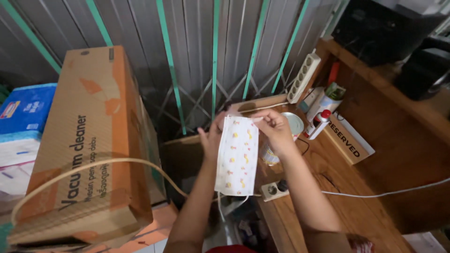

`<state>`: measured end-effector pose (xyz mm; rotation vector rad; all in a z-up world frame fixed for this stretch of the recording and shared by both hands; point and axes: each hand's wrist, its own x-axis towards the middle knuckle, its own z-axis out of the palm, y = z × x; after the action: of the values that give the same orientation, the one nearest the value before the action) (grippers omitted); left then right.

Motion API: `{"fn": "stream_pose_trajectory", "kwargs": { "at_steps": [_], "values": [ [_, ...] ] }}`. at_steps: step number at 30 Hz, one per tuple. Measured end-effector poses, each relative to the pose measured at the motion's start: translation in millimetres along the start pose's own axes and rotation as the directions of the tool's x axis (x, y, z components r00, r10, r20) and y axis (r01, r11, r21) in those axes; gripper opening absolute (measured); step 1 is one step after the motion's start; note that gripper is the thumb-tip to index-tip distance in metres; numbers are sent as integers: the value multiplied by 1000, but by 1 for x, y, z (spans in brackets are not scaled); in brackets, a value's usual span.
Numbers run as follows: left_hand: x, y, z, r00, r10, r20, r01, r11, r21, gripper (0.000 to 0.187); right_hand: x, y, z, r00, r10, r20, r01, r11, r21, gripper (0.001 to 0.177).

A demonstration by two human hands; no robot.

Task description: Organize various personal items, packets, and boxes on a wooden desk into a red container.

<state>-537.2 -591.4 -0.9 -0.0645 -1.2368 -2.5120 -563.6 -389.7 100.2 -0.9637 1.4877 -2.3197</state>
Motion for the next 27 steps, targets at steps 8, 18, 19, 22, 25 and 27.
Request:
{"fn": "stream_pose_trajectory", "kwargs": {
  "at_steps": [8,18,19,22,25,27],
  "values": [
    [-47,37,29,983,66,173,-80,994,74,62,-19,62,-24,882,-189,-431,-71,851,-520,15],
    [-33,2,1,975,161,154,-185,970,158,60,-16,51,-20,894,434,-108,-385,870,308,63],
    [-31,-3,-3,982,151,114,-169,973,161,59,-12,59,-29,927,346,-146,-306,921,240,64],
    [-30,-12,-13,992,129,14,-129,962,240,56,0,66,-47,958,218,-185,-216,976,31,64],
    [-31,-14,-13,974,217,-65,-172,895,411,52,19,51,-49,968,208,-141,-233,952,-198,61],
    [-33,-17,-13,946,312,-90,-226,831,508,50,36,48,-51,964,250,-90,-265,921,-286,59]
  ]
}}
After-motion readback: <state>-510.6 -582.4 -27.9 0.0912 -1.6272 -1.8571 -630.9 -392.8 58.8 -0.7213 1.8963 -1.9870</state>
